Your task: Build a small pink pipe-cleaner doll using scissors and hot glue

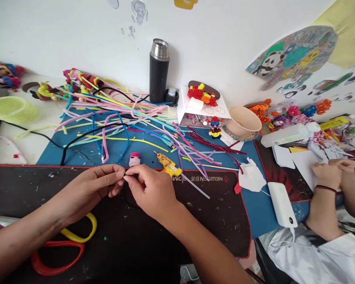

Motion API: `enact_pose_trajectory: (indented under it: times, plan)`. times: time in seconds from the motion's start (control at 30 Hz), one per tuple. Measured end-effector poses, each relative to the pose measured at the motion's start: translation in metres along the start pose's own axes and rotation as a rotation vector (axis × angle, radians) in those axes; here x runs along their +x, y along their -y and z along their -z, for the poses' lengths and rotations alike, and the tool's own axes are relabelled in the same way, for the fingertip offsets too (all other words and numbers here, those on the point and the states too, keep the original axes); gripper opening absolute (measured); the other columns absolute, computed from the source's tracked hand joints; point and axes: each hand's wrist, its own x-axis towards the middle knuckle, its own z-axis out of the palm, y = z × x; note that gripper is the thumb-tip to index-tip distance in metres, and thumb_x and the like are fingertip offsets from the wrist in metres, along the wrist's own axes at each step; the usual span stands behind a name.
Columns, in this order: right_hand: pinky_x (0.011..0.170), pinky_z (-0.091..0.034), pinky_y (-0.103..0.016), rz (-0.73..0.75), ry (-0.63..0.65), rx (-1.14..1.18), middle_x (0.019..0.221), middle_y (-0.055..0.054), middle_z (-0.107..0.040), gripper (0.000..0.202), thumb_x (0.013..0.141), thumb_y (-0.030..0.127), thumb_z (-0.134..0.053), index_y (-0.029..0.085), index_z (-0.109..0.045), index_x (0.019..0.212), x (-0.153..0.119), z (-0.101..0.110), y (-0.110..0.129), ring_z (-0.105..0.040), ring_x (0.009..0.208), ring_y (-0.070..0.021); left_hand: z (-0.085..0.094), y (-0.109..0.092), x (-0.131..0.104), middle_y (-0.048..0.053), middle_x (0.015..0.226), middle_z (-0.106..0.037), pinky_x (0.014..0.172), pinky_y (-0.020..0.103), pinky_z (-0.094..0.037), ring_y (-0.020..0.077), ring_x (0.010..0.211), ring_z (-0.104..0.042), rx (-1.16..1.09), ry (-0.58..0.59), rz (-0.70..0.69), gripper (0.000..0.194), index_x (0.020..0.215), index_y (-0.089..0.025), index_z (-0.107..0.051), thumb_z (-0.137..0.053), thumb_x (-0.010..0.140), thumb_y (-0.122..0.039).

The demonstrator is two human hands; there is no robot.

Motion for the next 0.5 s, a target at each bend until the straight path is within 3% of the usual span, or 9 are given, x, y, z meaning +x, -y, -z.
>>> enact_pose_trajectory:
  times: [0.5]
  plan:
    - [0.065, -0.047, -0.025, 0.007, 0.036, -0.018, 0.067, 0.002, -0.069, 0.019, 0.108, 0.035, -0.065, 0.025, -0.079, 0.102, -0.0001, -0.0010, -0.0034, -0.057, 0.054, -0.0130, -0.0017, -0.0028, -0.0024, 0.004, 0.075, -0.069, 0.048, 0.023, -0.041, 0.0125, 0.059, -0.054, 0.055, -0.032, 0.043, 0.047, 0.078, -0.017, -0.082, -0.102, 0.064, -0.058]
